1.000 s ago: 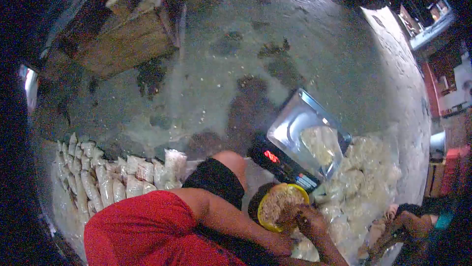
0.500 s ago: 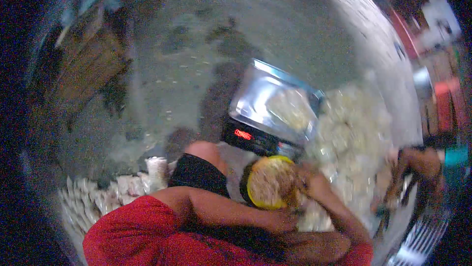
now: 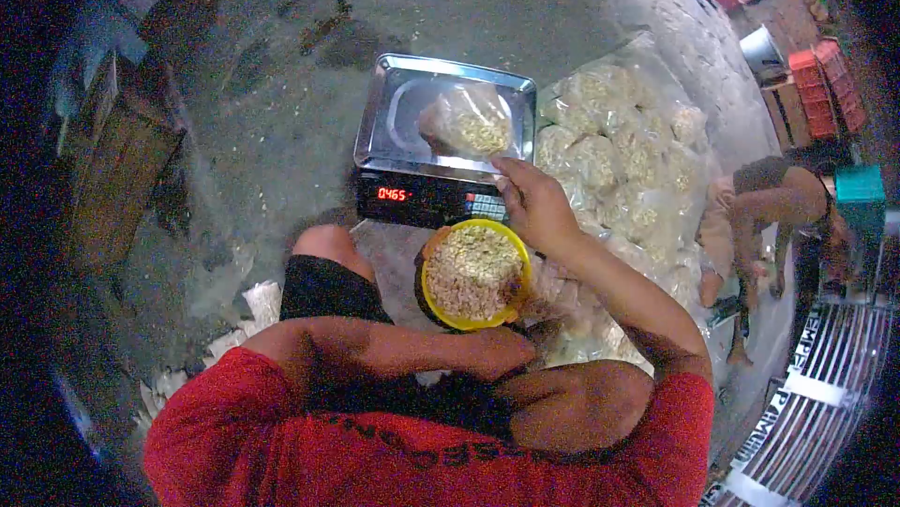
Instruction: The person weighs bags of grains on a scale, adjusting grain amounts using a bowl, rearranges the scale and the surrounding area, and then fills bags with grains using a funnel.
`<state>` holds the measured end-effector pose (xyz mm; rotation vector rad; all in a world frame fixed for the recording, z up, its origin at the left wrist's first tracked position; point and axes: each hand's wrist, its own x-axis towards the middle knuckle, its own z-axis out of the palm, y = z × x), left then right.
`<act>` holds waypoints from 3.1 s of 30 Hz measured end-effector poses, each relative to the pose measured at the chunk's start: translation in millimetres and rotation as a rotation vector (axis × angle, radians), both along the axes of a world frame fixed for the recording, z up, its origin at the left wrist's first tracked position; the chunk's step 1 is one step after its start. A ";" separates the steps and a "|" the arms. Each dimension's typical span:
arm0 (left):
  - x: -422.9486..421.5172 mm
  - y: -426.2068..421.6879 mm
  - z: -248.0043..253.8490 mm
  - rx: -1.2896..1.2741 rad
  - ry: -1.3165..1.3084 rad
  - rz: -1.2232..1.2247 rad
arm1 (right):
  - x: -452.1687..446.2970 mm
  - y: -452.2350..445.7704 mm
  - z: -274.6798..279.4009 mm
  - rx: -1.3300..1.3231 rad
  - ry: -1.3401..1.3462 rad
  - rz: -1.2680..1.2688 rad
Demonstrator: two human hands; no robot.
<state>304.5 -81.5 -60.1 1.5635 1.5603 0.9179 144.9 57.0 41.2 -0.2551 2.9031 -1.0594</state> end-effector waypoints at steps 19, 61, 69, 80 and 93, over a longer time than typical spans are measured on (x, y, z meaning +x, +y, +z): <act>-24.4 -9.7 24.9 0.034 -0.042 -0.036 | -98.5 -11.2 -54.7 0.366 0.303 0.209; -20.3 -5.7 21.4 0.072 -0.091 0.085 | -87.2 -3.8 -26.6 -1.180 -0.657 -0.590; -13.1 0.9 9.6 0.085 -0.026 0.017 | -81.3 8.4 -28.8 -1.260 -0.639 -0.584; 4.1 0.9 3.2 0.098 0.008 -0.006 | 20.7 29.2 6.9 -0.724 -0.720 -0.167; 9.2 -12.4 -2.4 0.075 0.049 -0.073 | 123.1 -1.4 -1.6 0.251 -0.288 0.314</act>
